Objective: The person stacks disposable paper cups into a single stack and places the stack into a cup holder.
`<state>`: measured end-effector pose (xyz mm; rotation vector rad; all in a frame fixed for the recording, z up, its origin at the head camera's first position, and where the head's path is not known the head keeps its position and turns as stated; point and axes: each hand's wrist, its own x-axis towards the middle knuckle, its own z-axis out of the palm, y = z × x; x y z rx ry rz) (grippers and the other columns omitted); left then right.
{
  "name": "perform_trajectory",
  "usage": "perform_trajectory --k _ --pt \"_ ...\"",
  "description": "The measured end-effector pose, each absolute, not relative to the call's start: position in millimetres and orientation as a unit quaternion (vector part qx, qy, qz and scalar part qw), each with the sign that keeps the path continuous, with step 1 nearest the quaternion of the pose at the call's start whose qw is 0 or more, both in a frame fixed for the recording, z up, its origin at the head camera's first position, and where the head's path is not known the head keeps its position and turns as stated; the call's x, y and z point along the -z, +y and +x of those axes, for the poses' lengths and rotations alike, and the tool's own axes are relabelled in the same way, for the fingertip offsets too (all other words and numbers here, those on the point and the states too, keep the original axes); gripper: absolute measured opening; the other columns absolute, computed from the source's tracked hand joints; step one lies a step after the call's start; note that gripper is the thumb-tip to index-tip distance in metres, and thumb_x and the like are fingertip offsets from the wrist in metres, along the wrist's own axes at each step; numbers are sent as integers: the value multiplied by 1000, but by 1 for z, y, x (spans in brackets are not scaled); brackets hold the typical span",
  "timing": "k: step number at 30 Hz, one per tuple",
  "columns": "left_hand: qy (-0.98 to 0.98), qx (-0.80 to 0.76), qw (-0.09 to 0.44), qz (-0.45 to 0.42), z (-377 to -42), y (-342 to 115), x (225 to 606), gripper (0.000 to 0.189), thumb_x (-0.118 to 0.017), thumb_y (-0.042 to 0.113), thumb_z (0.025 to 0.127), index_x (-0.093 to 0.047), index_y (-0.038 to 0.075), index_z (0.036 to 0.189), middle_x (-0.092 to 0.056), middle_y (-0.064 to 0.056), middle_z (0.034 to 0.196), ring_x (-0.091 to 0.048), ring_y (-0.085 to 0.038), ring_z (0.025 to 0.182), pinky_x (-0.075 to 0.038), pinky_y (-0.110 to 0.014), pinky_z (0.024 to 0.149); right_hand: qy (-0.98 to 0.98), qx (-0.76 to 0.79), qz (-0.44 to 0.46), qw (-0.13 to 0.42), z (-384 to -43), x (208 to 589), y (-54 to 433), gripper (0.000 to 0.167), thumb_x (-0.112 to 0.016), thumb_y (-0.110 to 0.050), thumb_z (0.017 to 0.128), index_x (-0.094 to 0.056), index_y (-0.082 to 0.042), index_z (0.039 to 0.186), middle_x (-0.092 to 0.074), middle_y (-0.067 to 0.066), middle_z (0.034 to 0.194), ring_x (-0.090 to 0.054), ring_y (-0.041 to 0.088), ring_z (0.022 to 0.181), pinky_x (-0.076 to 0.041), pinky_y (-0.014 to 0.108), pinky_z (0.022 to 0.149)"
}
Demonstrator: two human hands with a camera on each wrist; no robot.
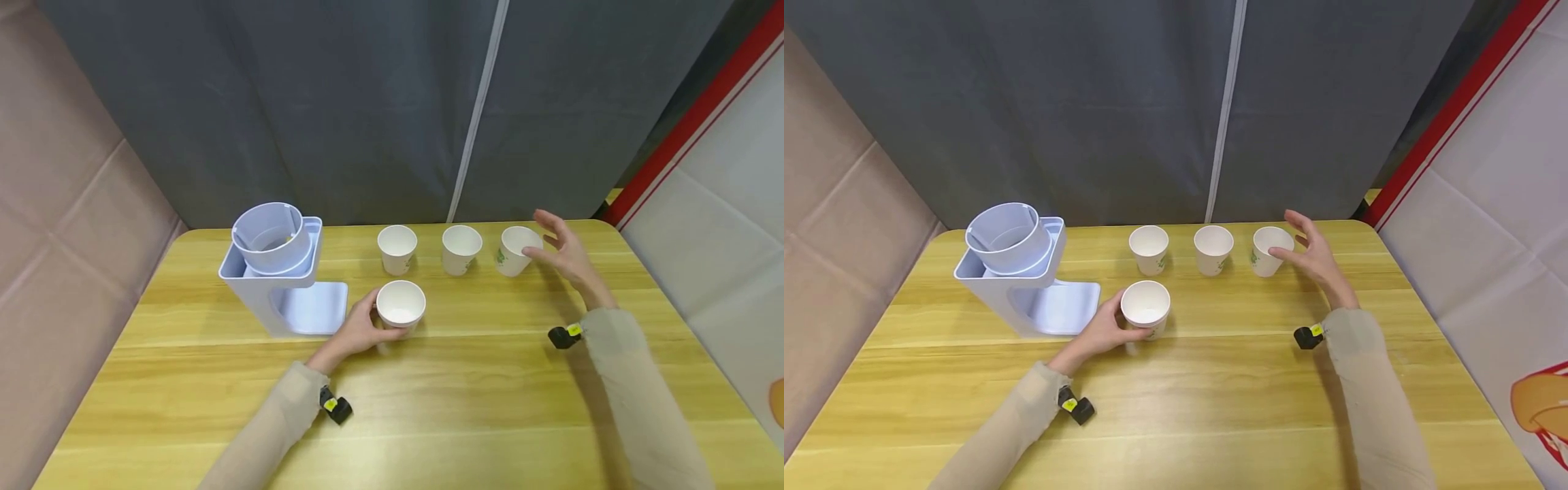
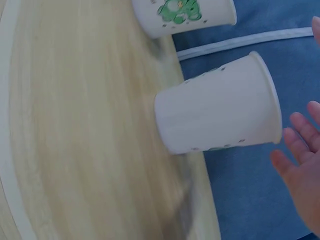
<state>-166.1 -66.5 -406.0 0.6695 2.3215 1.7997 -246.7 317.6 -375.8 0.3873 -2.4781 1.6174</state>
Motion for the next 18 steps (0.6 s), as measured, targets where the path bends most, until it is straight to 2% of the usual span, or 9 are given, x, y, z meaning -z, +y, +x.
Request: perform_trajectory --k 6,13,18 --pt "771 -593 61 224 -166 -67 406 69 -78 -5 69 -44 -13 128 -54 -27 121 -51 -37 113 -40 -43 99 -837 -530 122 55 -254 385 320 80 -69 4 80 -23 3 145 -29 25 146 -26 37 132 -22 58 105" --pt "770 -595 63 224 -166 -67 406 69 -77 -5 69 -44 -12 128 -54 -27 122 -52 -36 113 -39 -42 99 -843 -525 111 34 -256 393 320 86 -70 3 80 -18 -2 148 -27 26 146 -26 36 132 -23 55 105" --pt "769 -595 64 225 -166 -67 406 68 -77 -5 69 -44 -12 128 -54 -26 122 -52 -36 112 -39 -41 99 -845 -523 106 33 -258 398 319 87 -71 4 78 -19 0 147 -28 27 145 -30 35 129 -26 52 103"
